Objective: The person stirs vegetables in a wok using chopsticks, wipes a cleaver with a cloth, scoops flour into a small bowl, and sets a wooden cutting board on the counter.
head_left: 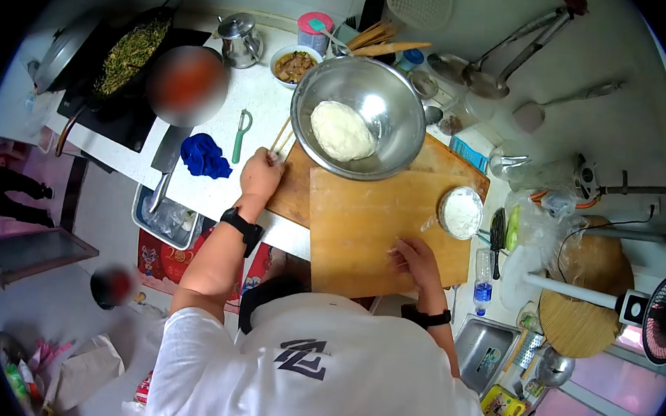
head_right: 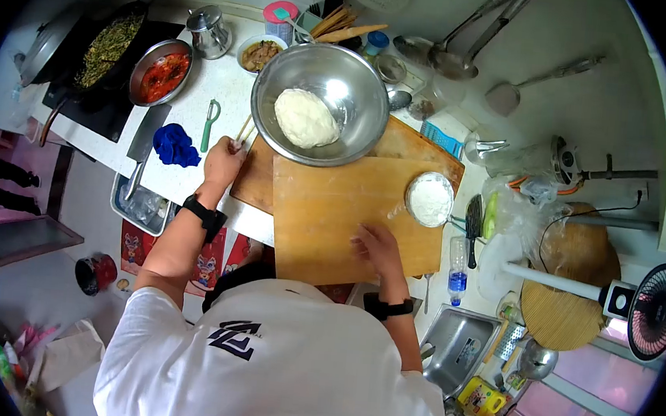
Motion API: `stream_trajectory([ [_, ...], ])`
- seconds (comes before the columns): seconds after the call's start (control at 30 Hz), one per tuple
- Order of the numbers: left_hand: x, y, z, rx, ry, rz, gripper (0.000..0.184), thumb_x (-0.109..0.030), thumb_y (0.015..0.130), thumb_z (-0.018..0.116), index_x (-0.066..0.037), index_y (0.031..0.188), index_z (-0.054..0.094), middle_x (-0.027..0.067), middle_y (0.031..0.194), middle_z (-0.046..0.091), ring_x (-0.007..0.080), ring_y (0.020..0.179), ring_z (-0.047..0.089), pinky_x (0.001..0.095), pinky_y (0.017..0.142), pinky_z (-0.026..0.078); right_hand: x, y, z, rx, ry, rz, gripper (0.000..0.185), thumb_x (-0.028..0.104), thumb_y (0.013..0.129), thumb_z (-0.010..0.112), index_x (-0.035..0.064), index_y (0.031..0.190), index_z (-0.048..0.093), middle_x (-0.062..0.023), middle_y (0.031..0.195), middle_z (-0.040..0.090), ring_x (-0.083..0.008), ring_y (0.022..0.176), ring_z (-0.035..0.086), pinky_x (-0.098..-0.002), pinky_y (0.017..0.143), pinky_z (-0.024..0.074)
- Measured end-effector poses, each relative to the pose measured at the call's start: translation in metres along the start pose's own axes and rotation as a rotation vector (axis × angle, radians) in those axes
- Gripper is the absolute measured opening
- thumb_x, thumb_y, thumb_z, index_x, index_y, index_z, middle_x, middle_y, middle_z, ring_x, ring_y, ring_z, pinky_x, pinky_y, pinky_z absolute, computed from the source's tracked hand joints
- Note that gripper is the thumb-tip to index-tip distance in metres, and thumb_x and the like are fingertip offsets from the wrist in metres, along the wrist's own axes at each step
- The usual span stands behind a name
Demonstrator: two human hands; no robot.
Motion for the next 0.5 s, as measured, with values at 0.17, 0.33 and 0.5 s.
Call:
stream_trajectory([
  [0.17,0.011,0.012,-0.021,-0.145,0.444,0.016,0.032,-0.03,0.079,0.071,-0.007,0.098,0.062,0.0191,0.099,0.065,0.0375,0.088,0.065,0.0448,0.079,0.054,0.031,0.008,0.039,0.082,-0.022,0.015,0.027,0.025,0.095,0.062,0.0031,0.11,0.062,-0.0071,0.088,0.069,-0.0126,0.066,0.064,-0.0248,0.056,0.052],
  [0.33,0.02,0.029,-0.009,-0.068,0.455,0.111,0.02,-0.022,0.079,0.066,-0.006,0.089,0.066,0.0195,0.095,0.065,0.0363,0.086,0.066,0.0456,0.075,0.055,0.035,0.013,0.057,0.101,-0.078,0.038,0.028,0.027,0.095,0.061,0.0038,0.112,0.062,-0.0076,0.09,0.069,-0.0126,0.068,0.065,-0.0252,0.058,0.053],
  [0.5,0.02,0.029,-0.005,-0.071,0.432,0.115,0.016,-0.019,0.082,0.061,-0.005,0.085,0.068,0.0194,0.091,0.067,0.0357,0.083,0.067,0.0449,0.073,0.054,0.046,0.013,0.064,0.122,-0.028,0.02,0.03,0.028,0.095,0.062,0.0037,0.112,0.061,-0.0076,0.089,0.069,-0.0139,0.071,0.066,-0.0249,0.061,0.0514],
])
Point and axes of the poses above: each hand's wrist, its own y-axis towards the middle knuckle, its own z-axis out of the palm, x = y × z, the point moved 4 cm from there along y, towards the middle knuckle
